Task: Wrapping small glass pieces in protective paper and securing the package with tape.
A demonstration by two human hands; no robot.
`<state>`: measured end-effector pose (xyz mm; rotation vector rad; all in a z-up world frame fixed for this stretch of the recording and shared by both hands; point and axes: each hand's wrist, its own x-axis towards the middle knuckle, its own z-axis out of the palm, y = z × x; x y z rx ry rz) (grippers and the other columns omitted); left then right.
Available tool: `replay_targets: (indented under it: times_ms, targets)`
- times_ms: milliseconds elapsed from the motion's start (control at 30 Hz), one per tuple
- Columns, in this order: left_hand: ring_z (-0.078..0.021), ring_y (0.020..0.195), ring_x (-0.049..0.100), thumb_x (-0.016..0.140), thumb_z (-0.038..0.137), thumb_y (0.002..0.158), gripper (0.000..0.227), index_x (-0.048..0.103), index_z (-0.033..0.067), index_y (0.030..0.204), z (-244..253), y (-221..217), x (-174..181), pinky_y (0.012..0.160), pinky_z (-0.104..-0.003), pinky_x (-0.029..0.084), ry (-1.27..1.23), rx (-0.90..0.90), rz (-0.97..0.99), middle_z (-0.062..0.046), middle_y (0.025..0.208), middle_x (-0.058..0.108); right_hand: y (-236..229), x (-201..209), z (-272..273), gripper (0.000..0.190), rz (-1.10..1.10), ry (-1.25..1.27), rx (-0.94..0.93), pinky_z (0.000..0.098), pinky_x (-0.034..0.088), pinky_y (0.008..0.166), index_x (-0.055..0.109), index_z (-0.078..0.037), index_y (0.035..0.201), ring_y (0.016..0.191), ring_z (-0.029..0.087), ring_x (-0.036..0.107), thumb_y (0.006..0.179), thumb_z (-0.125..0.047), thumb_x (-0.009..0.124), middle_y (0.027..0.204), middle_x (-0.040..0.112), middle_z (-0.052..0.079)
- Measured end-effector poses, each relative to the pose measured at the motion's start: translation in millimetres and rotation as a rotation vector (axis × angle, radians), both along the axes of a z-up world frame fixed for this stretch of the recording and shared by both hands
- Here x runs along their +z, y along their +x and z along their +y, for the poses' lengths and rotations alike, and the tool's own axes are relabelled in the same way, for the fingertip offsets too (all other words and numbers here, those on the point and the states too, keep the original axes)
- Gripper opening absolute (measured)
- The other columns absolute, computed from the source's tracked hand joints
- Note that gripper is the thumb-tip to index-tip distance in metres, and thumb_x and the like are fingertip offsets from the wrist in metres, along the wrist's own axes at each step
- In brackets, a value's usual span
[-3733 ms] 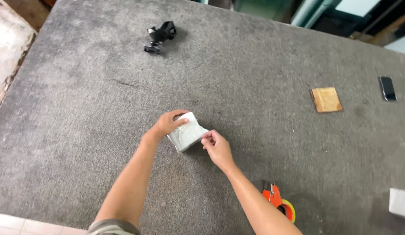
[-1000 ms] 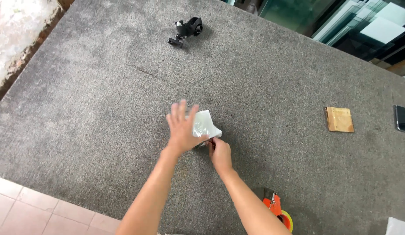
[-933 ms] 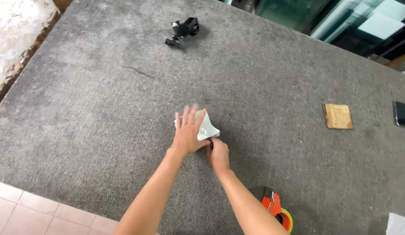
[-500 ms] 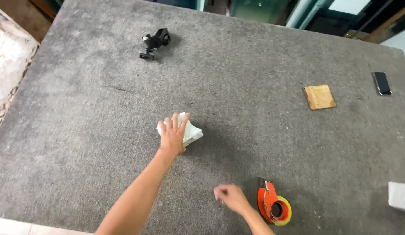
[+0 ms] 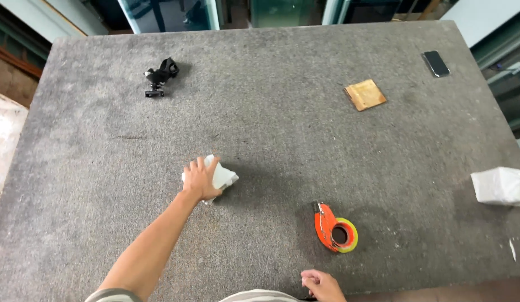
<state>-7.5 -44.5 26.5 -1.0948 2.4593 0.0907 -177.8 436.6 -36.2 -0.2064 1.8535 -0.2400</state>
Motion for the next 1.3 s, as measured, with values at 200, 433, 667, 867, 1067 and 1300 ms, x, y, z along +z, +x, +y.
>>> replay_targets:
  times_ms: [200,433,667,867,1067,1300]
  targets:
    - [-0.0339,0.138,0.049,0.093,0.051,0.082,0.120,0.014,0.0459,0.172,111,21,46,0.118,-0.058,0.045,0.208,-0.108,-0.016,-0.018,0.158,0.040,-10,-12,25,0.029,0.331,-0.296,-0.089,0.0227,0.057,0.084,0.089,-0.034,0.119,0.073,0.008,0.077,0.096,-0.042,0.073,0.073,0.082,-0.006]
    - [-0.0368,0.139,0.043,0.097,0.045,0.080,0.119,0.021,0.0396,0.172,236,43,48,0.121,-0.060,0.037,0.349,-0.151,0.060,-0.016,0.155,0.038,-33,1,2,0.060,0.922,-0.511,0.081,0.0550,0.052,0.107,0.062,-0.016,0.149,0.125,0.042,0.062,0.096,-0.040,0.076,0.142,0.065,0.013]
    - [-0.0260,0.095,0.068,0.098,0.015,0.068,0.102,0.052,0.0430,0.154,230,44,67,0.057,-0.031,0.068,0.759,0.711,0.485,-0.011,0.140,0.055,-53,-15,-33,0.064,0.964,-0.412,0.186,0.0534,0.060,0.096,0.060,-0.006,0.137,0.114,0.038,0.075,0.091,-0.041,0.087,0.121,0.077,0.015]
    - [-0.0365,0.124,0.068,0.084,0.013,0.084,0.101,0.035,0.0328,0.170,206,32,76,0.092,-0.058,0.068,1.011,1.314,0.834,-0.015,0.159,0.059,-68,-56,-33,0.066,1.064,-0.220,0.248,0.0572,0.057,0.099,0.061,-0.015,0.135,0.122,0.037,0.068,0.087,-0.051,0.088,0.125,0.073,0.011]
    - [-0.0355,0.129,0.063,0.075,0.021,0.090,0.084,0.038,0.0289,0.165,209,55,33,0.092,-0.056,0.060,1.215,1.556,1.155,-0.014,0.154,0.061,-77,-47,-41,0.053,0.932,-0.029,0.398,0.0508,0.049,0.101,0.066,-0.017,0.126,0.123,0.035,0.064,0.101,-0.064,0.068,0.125,0.076,0.005]
    - [-0.0288,0.125,0.058,0.072,0.009,0.092,0.096,0.030,0.0400,0.173,222,84,18,0.095,-0.038,0.046,1.315,1.456,1.135,-0.010,0.150,0.057,-85,-30,-25,0.045,0.854,-0.007,0.432,0.0501,0.046,0.104,0.066,-0.019,0.132,0.128,0.033,0.061,0.106,-0.055,0.063,0.131,0.075,0.003]
